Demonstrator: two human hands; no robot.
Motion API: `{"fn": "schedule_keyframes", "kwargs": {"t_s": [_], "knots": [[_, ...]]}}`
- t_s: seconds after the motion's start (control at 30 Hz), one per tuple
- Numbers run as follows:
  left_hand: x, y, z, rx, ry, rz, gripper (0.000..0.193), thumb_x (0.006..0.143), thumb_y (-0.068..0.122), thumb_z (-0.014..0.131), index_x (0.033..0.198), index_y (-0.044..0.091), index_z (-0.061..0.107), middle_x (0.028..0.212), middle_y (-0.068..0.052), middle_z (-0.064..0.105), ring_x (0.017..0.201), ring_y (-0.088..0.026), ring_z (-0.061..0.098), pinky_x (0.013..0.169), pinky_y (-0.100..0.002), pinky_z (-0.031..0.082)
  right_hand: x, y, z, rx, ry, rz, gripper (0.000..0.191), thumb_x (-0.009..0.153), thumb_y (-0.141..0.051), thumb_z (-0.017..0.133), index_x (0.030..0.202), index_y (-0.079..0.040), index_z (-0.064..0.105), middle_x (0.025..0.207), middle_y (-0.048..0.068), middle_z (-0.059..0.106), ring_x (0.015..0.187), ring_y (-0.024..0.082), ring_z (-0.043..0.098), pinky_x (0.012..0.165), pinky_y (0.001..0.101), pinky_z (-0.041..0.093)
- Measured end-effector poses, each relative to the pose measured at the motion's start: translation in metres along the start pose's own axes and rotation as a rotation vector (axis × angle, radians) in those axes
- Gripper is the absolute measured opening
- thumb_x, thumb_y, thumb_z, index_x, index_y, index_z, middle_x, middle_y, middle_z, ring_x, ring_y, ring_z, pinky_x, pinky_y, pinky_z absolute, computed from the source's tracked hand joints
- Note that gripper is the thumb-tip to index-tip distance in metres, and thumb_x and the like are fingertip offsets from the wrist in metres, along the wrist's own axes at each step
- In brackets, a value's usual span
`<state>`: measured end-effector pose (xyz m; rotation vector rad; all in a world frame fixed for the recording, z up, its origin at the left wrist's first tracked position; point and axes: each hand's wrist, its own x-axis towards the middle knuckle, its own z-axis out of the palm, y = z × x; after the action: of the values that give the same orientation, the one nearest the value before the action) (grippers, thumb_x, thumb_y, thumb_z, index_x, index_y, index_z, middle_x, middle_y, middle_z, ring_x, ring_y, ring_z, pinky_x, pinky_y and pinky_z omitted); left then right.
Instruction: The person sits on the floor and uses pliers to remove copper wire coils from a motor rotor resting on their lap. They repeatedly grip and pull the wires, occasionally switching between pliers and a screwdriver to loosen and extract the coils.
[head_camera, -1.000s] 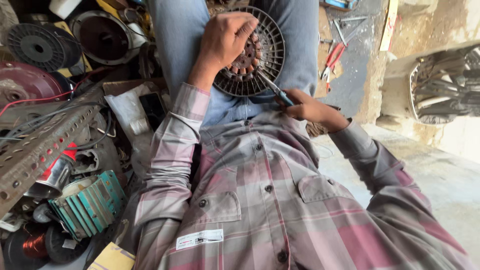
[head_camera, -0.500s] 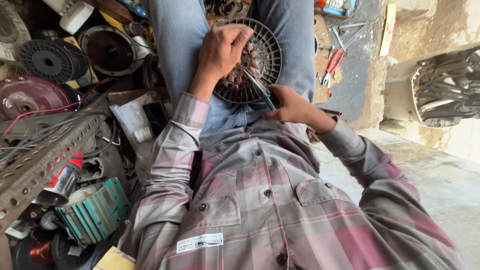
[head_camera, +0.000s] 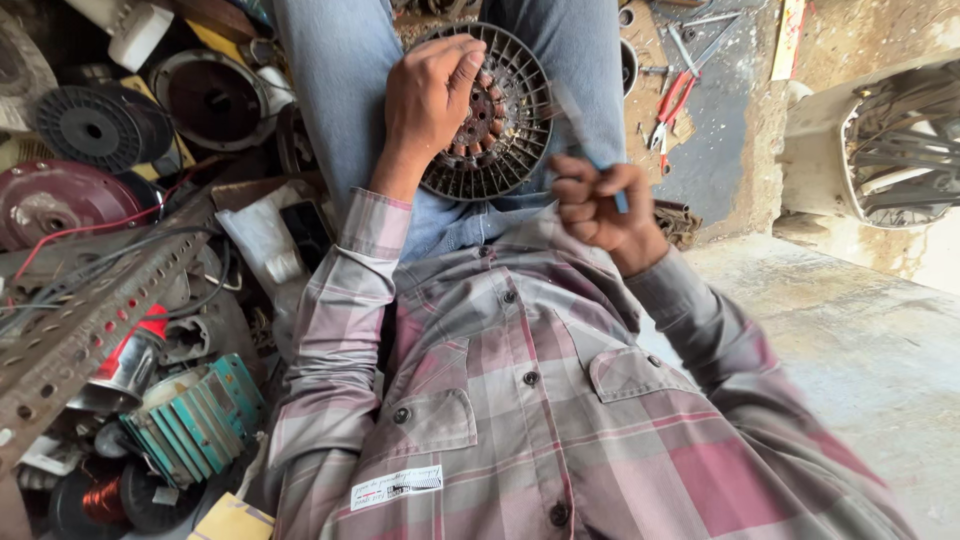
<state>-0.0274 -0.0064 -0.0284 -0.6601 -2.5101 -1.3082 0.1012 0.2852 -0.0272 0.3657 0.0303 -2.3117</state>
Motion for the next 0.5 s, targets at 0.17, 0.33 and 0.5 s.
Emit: {"fn": "schedule_keyframes", "kwargs": {"t_s": [0.17,0.33,0.5], "knots": [[-0.002,0.015,-0.006,-0.016,0.035,-0.014,0.033,0.110,0.025,0.058,0.107,-0.001,0.078,0.110,-0.016,0.078,0.102,-0.032,0.076,0.089,-0.039,0.060,-0.031,-0.026,-0.011,0.007,0.080,-0.265,0.034,0.076,-0.006,0.058,0.107,-0.008,0.045,0.077,-0.005,0.033,0.064,0.006,0.030,0.050,0.0204,0.024],[-0.006,0.033,-0.008,-0.005,0.048,-0.105,0.031,0.110,0.020,0.055,0.109,-0.003,0.076,0.112,-0.018,0.077,0.103,-0.035,0.074,0.092,-0.042,0.057,-0.055,-0.060,-0.034,0.069,0.331,-0.258,0.027,0.077,-0.014,0.060,0.099,-0.008,0.046,0.080,-0.004,0.030,0.067,0.008,0.029,0.053,0.0237,0.023],[-0.013,0.043,-0.007,0.018,0.107,-0.156,0.030,0.112,0.020,0.052,0.116,-0.002,0.073,0.114,-0.017,0.076,0.104,-0.034,0.075,0.095,-0.041,0.057,-0.063,-0.070,-0.042,-0.070,0.332,-0.153,0.027,0.077,-0.019,0.059,0.099,-0.009,0.047,0.081,-0.003,0.034,0.066,0.009,0.030,0.051,0.0253,0.024]]}}
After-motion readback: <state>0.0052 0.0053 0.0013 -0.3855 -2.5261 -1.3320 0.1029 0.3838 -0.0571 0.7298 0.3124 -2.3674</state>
